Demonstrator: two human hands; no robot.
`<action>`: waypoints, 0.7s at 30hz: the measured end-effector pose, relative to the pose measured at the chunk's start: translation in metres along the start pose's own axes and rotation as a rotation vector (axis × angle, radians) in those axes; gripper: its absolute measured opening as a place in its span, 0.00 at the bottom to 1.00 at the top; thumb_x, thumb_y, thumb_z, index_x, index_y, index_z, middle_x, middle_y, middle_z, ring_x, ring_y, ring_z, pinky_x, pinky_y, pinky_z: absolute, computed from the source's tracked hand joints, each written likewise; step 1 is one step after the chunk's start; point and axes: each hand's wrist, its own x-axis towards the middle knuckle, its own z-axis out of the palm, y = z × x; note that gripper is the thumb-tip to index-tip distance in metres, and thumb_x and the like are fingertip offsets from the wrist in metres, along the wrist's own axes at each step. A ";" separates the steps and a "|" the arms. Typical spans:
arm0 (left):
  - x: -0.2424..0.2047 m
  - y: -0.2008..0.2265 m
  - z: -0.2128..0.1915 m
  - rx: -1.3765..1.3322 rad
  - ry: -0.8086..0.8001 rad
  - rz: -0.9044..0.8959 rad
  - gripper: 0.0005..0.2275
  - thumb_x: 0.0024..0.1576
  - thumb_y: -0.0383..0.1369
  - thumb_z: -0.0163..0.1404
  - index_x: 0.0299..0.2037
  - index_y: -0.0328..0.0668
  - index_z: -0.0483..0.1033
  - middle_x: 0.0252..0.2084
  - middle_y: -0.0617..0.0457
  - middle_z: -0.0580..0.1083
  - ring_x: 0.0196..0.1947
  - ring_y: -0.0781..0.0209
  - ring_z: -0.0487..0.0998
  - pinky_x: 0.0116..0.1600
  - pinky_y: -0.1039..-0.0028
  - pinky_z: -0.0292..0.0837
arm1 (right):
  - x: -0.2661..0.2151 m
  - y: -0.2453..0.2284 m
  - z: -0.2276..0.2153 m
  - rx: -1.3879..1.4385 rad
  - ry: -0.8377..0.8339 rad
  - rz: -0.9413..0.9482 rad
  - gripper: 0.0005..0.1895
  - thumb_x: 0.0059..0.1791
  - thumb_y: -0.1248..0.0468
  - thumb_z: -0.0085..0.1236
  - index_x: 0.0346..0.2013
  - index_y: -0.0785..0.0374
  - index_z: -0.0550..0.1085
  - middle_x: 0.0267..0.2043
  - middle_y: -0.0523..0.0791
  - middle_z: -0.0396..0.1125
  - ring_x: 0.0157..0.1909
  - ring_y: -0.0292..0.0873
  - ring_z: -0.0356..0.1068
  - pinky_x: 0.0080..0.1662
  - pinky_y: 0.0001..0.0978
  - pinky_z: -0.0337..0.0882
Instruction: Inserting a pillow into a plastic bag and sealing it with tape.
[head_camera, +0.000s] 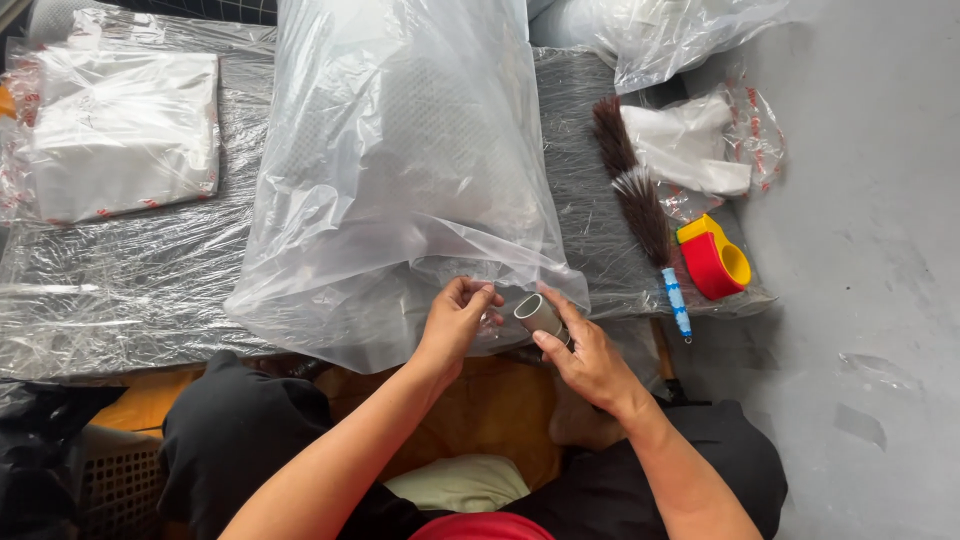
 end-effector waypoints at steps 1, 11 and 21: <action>0.001 -0.001 0.001 -0.012 0.006 -0.007 0.11 0.60 0.32 0.51 0.46 0.29 0.72 0.33 0.44 0.75 0.26 0.60 0.78 0.27 0.78 0.72 | 0.002 -0.002 0.000 -0.005 0.017 0.031 0.34 0.51 0.50 0.52 0.72 0.50 0.62 0.40 0.52 0.73 0.38 0.49 0.79 0.49 0.47 0.75; 0.004 -0.003 0.007 0.049 0.060 0.005 0.15 0.57 0.31 0.56 0.47 0.25 0.70 0.27 0.51 0.67 0.19 0.67 0.67 0.23 0.77 0.61 | 0.010 0.012 0.003 -0.027 0.133 -0.091 0.39 0.49 0.52 0.54 0.74 0.58 0.58 0.37 0.53 0.73 0.35 0.51 0.79 0.47 0.48 0.74; 0.003 0.008 0.026 0.119 0.169 0.052 0.12 0.58 0.38 0.58 0.35 0.35 0.72 0.17 0.53 0.66 0.14 0.66 0.66 0.19 0.78 0.59 | 0.018 0.022 0.011 -0.129 0.148 -0.157 0.43 0.49 0.50 0.56 0.76 0.58 0.55 0.42 0.51 0.73 0.41 0.56 0.75 0.46 0.48 0.72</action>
